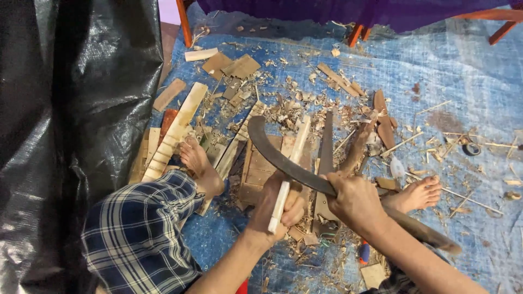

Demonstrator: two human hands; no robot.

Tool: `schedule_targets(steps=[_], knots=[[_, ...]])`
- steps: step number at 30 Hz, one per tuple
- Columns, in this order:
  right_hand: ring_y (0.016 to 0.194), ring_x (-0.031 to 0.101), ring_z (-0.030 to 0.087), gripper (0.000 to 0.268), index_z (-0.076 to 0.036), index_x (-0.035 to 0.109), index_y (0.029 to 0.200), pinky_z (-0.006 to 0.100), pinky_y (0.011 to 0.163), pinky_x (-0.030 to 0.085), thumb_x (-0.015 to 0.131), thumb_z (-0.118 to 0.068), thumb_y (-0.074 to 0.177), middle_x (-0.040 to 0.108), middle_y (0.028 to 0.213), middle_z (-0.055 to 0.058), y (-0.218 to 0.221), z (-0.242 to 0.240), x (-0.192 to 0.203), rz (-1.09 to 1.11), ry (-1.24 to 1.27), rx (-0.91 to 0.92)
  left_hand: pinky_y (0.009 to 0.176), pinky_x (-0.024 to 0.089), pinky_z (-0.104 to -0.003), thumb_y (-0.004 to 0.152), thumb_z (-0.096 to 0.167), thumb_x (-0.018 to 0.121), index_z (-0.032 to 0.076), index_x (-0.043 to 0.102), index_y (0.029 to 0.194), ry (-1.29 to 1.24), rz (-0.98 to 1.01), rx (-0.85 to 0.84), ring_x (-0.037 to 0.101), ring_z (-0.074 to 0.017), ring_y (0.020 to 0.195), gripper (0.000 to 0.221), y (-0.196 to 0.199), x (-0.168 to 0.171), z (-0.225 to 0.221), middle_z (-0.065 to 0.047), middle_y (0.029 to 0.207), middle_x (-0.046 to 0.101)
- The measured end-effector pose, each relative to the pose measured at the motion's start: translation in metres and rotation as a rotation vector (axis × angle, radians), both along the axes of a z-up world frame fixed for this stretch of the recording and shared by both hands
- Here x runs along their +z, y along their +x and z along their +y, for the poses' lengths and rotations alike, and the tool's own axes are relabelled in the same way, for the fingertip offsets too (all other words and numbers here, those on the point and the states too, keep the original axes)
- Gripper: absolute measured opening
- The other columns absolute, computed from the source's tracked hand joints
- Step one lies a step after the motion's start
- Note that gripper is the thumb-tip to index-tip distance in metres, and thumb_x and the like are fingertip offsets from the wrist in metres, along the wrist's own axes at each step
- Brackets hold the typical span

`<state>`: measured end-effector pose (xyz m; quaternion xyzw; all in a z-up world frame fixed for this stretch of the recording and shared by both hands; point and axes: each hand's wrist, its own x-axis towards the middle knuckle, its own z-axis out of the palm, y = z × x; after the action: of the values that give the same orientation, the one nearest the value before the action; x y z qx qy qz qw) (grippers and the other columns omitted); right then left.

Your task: The person is using a large curved blade to shave and split pieces of wood while sitting on the floor.

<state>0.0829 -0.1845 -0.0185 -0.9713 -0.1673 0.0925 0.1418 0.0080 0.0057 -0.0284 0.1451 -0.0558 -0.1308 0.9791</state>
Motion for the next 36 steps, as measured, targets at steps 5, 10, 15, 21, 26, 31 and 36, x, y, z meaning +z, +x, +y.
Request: schedule_targets(steps=[5, 10, 15, 21, 26, 31, 36], knots=[[0.039, 0.053, 0.014, 0.014, -0.006, 0.07, 0.08, 0.029, 0.037, 0.044, 0.061, -0.008, 0.091, 0.064, 0.054, 0.005, 0.037, -0.017, 0.011, -0.04, -0.03, -0.159, 0.029, 0.034, -0.016, 0.096, 0.038, 0.059, 0.015, 0.032, 0.163, 0.082, 0.108, -0.051, 0.039, -0.0011, 0.036, 0.076, -0.01, 0.037, -0.007, 0.006, 0.053, 0.052], [0.031, 0.054, 0.009, 0.014, -0.015, 0.072, 0.097, 0.023, 0.025, 0.043, 0.059, -0.018, 0.097, 0.064, 0.049, 0.001, -0.002, -0.006, -0.006, -0.084, -0.104, 0.025, 0.032, 0.04, -0.018, 0.105, 0.028, 0.056, 0.008, 0.052, 0.129, -0.033, 0.061, -0.011, 0.047, -0.0057, 0.04, 0.031, -0.001, 0.002, -0.002, 0.003, 0.06, 0.056], [0.039, 0.057, 0.008, 0.027, -0.019, 0.074, 0.113, 0.019, 0.036, 0.049, 0.061, -0.005, 0.094, 0.069, 0.06, 0.001, 0.035, -0.016, 0.014, 0.025, -0.038, -0.136, 0.03, 0.038, -0.015, 0.101, 0.032, 0.058, 0.021, 0.039, 0.159, 0.089, 0.095, -0.059, 0.042, -0.0014, 0.038, 0.062, -0.008, 0.022, -0.007, 0.006, 0.055, 0.05], [0.081, 0.073, 0.042, 0.023, -0.026, 0.076, 0.083, 0.05, 0.075, 0.06, 0.063, -0.045, 0.085, 0.069, 0.069, 0.018, 0.034, -0.034, -0.012, 0.004, -0.078, -0.376, 0.035, 0.051, -0.02, 0.109, 0.04, 0.039, 0.003, 0.043, 0.145, 0.464, 0.175, 0.071, 0.058, -0.0066, 0.041, 0.051, 0.005, 0.044, -0.002, -0.003, 0.066, 0.058], [0.079, 0.072, 0.045, 0.026, -0.013, 0.073, 0.081, 0.055, 0.075, 0.058, 0.062, -0.037, 0.083, 0.07, 0.068, 0.021, 0.033, -0.037, -0.029, 0.01, -0.052, -0.335, 0.058, 0.059, -0.022, 0.095, 0.046, 0.061, 0.017, 0.042, 0.157, 0.597, 0.241, 0.109, 0.062, -0.0106, 0.066, 0.072, 0.01, 0.036, -0.008, -0.012, 0.095, 0.061], [0.072, 0.074, 0.04, 0.023, -0.016, 0.073, 0.081, 0.053, 0.071, 0.06, 0.063, -0.036, 0.087, 0.069, 0.064, 0.018, 0.018, -0.035, -0.028, -0.038, -0.036, -0.273, 0.08, 0.057, -0.029, 0.097, 0.041, 0.061, 0.019, 0.032, 0.16, 0.582, 0.23, 0.073, 0.065, -0.0153, 0.084, 0.073, 0.022, 0.024, -0.009, -0.013, 0.113, 0.06], [0.062, 0.075, 0.036, 0.012, -0.015, 0.067, 0.076, 0.047, 0.062, 0.061, 0.061, -0.022, 0.085, 0.069, 0.059, 0.014, 0.002, -0.038, -0.042, -0.024, 0.028, -0.124, 0.1, 0.051, -0.036, 0.097, 0.041, 0.058, 0.016, 0.053, 0.144, 0.674, 0.228, 0.161, 0.064, -0.0155, 0.106, 0.054, 0.033, 0.007, -0.006, -0.009, 0.123, 0.066]])
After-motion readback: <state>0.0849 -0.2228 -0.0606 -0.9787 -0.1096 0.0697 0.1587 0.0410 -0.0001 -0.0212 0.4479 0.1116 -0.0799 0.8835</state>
